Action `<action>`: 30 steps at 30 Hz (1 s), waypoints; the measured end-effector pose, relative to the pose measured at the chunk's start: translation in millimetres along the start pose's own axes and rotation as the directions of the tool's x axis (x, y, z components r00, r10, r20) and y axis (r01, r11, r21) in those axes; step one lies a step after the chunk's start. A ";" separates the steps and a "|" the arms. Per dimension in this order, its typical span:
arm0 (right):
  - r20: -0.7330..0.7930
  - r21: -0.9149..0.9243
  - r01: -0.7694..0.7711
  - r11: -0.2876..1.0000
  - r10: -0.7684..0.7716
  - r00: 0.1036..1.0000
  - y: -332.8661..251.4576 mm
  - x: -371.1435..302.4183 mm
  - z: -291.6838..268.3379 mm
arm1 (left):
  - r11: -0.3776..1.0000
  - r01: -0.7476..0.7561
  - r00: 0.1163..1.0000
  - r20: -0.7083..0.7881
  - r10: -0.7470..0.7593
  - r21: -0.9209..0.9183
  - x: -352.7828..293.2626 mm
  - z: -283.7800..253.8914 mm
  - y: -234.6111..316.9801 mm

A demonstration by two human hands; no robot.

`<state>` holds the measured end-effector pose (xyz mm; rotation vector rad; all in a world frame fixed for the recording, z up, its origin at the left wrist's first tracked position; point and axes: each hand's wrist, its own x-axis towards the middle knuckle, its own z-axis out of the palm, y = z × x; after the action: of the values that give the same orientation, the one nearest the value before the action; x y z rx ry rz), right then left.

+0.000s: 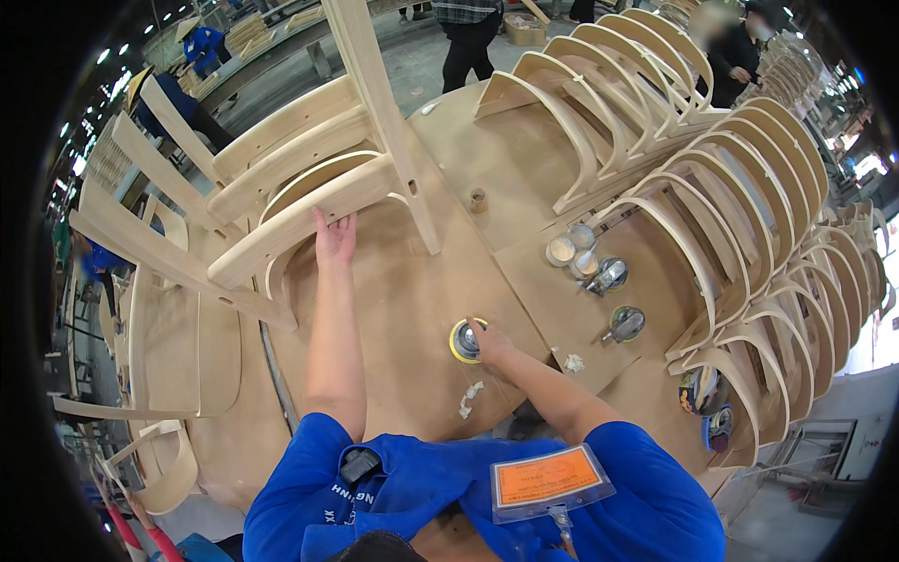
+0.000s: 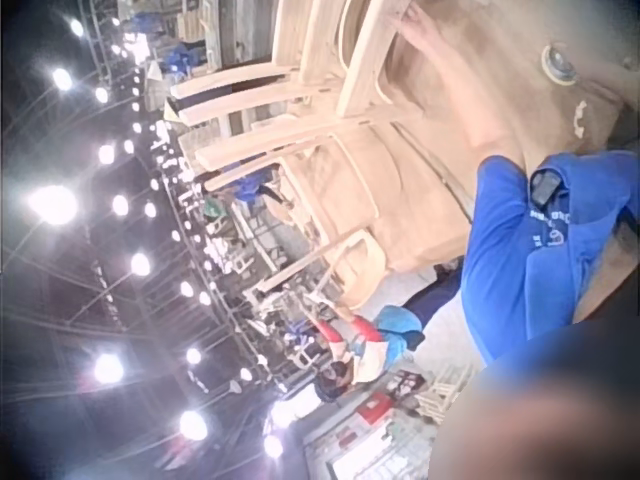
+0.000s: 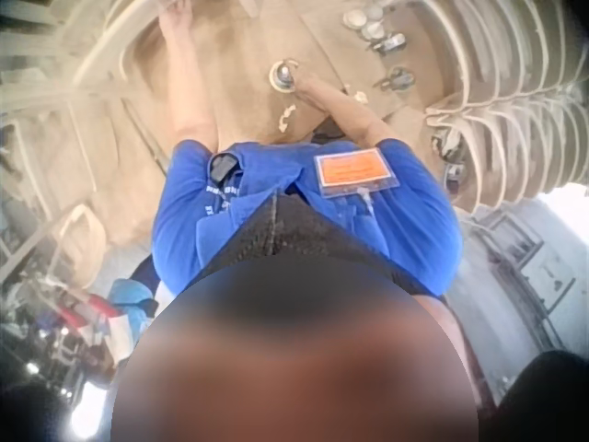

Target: The person sands a wooden chair frame using a handheld orbital sander, moving it along the curved backrest, legs, and seat supports. The person repositions the chair multiple times to access different surfaces and continues sanding until the clip ends.

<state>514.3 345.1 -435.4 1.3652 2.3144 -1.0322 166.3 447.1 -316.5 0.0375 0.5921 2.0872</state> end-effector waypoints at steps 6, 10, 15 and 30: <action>-0.068 0.110 -0.039 0.993 0.047 0.997 15.1 -0.1 25.2 | 0.998 -0.063 0.998 0.024 0.063 -0.011 5.1 -5.6 -9.6; -0.189 0.183 0.021 0.983 0.014 0.982 31.1 -49.9 30.3 | 0.994 -0.067 0.997 -0.036 0.064 -0.089 -3.7 -1.6 -13.6; -0.082 0.261 -0.015 0.965 0.038 0.996 62.8 -129.5 11.6 | 0.999 -0.034 0.995 -0.100 0.031 -0.027 -55.8 -17.4 -10.8; -0.260 0.276 0.188 0.943 -0.115 0.959 93.5 -197.2 1.4 | 0.959 -0.080 0.901 0.431 -0.046 0.271 -284.6 -68.0 76.7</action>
<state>696.2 243.3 -370.8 1.5120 2.5548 -1.3817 249.2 157.8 -287.2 0.6600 0.6057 1.9073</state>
